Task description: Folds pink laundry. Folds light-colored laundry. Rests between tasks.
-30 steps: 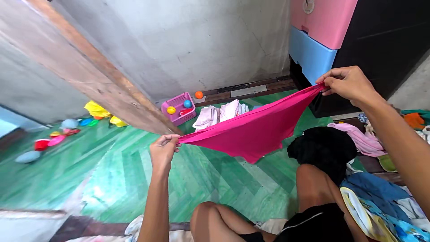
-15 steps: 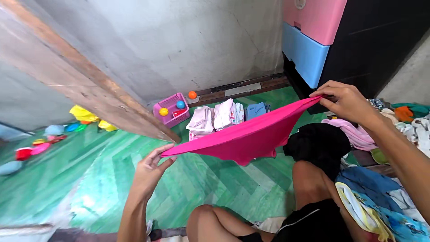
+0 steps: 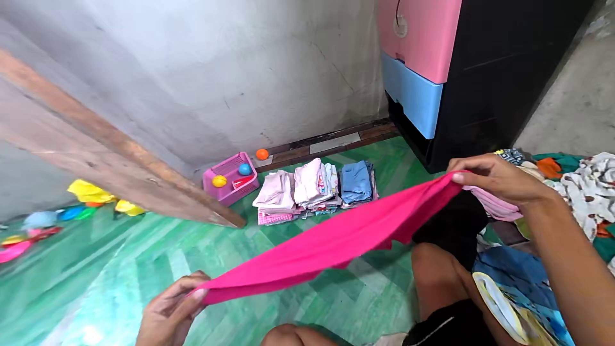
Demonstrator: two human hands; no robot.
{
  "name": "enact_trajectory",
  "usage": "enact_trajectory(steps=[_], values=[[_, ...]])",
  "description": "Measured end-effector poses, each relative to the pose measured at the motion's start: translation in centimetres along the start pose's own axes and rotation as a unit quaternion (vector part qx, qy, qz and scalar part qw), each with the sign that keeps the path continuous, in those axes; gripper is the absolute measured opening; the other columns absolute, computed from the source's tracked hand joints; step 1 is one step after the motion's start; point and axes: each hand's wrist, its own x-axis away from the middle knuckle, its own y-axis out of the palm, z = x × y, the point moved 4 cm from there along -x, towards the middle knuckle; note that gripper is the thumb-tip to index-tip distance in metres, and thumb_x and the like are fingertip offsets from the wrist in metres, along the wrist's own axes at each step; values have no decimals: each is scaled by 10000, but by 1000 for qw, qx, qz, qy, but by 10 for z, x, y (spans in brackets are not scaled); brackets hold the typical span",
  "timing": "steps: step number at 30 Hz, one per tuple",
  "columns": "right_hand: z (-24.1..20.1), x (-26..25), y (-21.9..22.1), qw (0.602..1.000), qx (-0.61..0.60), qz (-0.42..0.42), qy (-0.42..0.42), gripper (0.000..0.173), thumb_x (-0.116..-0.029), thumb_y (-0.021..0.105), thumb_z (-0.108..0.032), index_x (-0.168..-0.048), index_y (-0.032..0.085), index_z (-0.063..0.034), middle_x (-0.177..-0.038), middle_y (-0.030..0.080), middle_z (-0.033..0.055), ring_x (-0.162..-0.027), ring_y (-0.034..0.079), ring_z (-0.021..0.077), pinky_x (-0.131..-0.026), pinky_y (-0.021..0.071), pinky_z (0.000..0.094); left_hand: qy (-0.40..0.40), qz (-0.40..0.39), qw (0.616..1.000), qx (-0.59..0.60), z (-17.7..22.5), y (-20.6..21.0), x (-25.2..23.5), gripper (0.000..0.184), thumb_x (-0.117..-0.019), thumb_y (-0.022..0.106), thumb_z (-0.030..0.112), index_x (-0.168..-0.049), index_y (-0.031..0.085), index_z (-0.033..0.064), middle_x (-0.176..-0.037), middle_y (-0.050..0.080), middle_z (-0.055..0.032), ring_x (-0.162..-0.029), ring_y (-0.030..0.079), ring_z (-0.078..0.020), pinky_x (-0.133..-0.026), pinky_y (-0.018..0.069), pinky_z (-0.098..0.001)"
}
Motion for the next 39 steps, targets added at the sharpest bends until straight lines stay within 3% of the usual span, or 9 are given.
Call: enact_trajectory(steps=[3, 6, 9, 12, 15, 17, 23, 33, 39], values=[[27, 3, 18, 982, -136, 72, 110, 203, -1003, 599, -264, -862, 729, -197, -842, 723, -73, -785, 678, 22, -736, 581, 206, -50, 62, 988, 131, -14, 8, 1, 185, -910, 713, 457, -1004, 767, 307, -985, 753, 117, -911, 703, -8, -806, 591, -222], [82, 3, 55, 929, -125, 132, 321, 219, -1074, 542, -220, -1115, 643, -31, -923, 707, 40, -802, 691, 105, -735, 594, 286, -265, 165, 943, 111, -65, 49, 0, 274, -1061, 453, 299, -1169, 618, 109, -955, 747, 7, -863, 724, -81, -764, 620, -291], [146, 31, 85, 893, -32, 182, 411, 336, -1033, 634, -265, -1198, 644, 26, -1048, 667, 166, -869, 654, 212, -781, 569, 397, -390, 247, 883, 82, -138, 79, 17, 312, -1070, 525, 224, -1268, 569, -13, -962, 704, -85, -808, 689, -124, -739, 587, -314], [173, 64, 115, 890, 34, 202, 408, 323, -986, 705, -248, -1141, 674, 34, -1006, 665, 202, -867, 641, 274, -798, 544, 471, -368, 294, 882, 38, -165, 110, 35, 232, -1020, 622, 126, -1134, 630, -75, -909, 704, -116, -747, 675, -123, -705, 586, -307], [162, 79, 160, 899, -4, 180, 398, 290, -987, 698, -217, -1163, 675, 12, -987, 692, 166, -807, 682, 227, -732, 590, 412, -328, 211, 920, -35, -158, 155, 40, 238, -1037, 596, 128, -1108, 674, -86, -977, 703, -162, -833, 685, -169, -791, 588, -367], [143, 77, 191, 903, -46, 146, 401, 281, -998, 680, -192, -1195, 678, 8, -1045, 708, 172, -861, 713, 235, -776, 610, 416, -280, 164, 943, -75, -149, 183, 39, 228, -1032, 597, 124, -1085, 706, -69, -960, 721, -157, -833, 704, -174, -792, 602, -382], [126, 68, 257, 905, -151, 119, 379, 251, -940, 733, -106, -1144, 669, 25, -960, 712, 117, -795, 708, 164, -733, 611, 333, -222, 128, 965, -59, -123, 251, 44, 130, -939, 709, 82, -1019, 739, -17, -906, 750, -85, -788, 720, -126, -755, 613, -310], [130, 95, 287, 895, -190, 115, 388, 250, -936, 733, -78, -1154, 695, 39, -1055, 723, 150, -886, 740, 176, -822, 634, 326, -137, 185, 969, -90, -128, 270, 79, 134, -932, 689, 68, -1007, 752, -25, -970, 743, -84, -822, 711, -60, -723, 600, -206], [131, 114, 294, 895, -222, 96, 375, 249, -974, 647, -50, -1202, 687, 44, -1076, 730, 135, -904, 727, 152, -841, 614, 310, -87, 149, 984, -39, -138, 273, 110, 276, -871, 687, 74, -1083, 704, -102, -1122, 699, -163, -1009, 705, -126, -842, 612, -259]])
